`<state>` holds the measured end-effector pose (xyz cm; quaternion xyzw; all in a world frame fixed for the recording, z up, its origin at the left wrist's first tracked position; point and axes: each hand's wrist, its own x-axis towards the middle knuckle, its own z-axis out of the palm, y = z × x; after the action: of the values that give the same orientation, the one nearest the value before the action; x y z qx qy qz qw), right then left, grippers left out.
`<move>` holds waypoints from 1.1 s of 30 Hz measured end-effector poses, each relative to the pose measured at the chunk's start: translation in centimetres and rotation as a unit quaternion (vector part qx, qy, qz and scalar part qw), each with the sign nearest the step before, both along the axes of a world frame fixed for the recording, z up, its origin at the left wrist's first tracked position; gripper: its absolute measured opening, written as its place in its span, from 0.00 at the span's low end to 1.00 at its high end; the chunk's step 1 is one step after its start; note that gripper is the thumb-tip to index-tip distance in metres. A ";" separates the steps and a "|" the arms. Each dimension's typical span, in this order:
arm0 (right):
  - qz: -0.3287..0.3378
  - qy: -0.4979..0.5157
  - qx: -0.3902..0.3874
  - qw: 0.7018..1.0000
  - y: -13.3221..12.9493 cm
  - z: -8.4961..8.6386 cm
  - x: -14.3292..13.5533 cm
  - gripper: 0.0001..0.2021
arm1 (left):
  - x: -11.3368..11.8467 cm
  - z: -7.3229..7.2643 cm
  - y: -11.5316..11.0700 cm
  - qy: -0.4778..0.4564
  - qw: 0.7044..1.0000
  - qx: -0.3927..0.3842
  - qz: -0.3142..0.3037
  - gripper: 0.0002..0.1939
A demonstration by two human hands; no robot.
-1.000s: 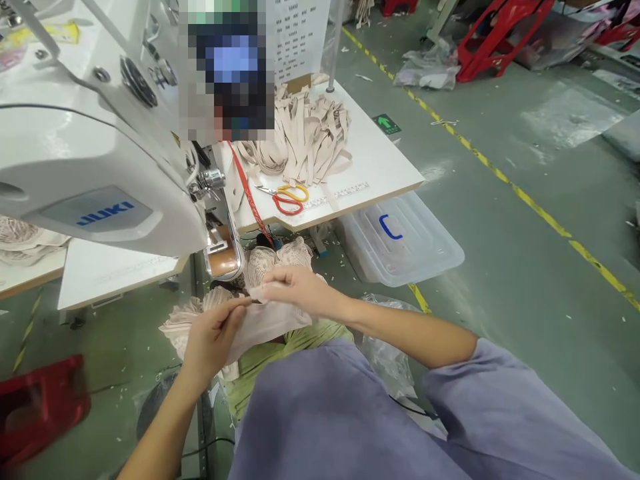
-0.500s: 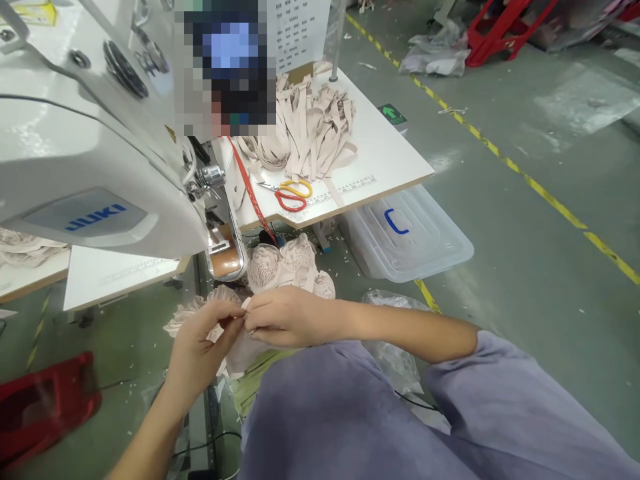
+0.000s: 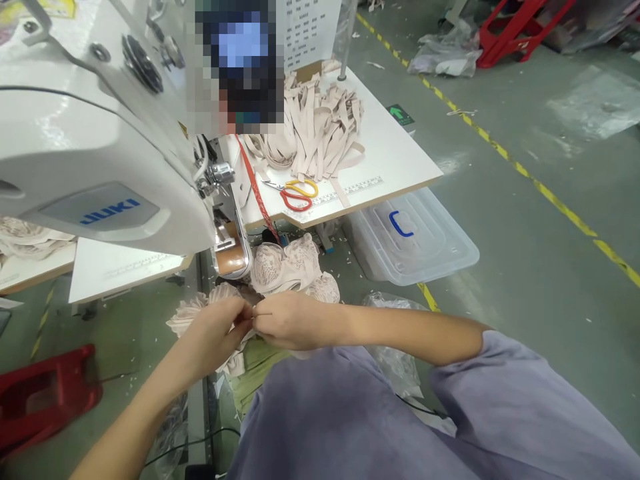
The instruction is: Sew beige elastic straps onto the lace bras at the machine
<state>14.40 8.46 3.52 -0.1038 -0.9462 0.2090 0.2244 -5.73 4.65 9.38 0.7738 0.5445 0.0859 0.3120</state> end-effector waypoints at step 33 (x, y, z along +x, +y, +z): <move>-0.201 0.068 -0.275 0.938 3.3 3.4 0.3 0.10 | 1.3 -2.6 -1.7 -0.130 0.941 0.276 0.145 0.06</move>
<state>14.72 11.72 6.92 -0.3351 -0.7938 0.4180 0.2879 -4.41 3.00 6.79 0.7241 0.5608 0.3768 0.1384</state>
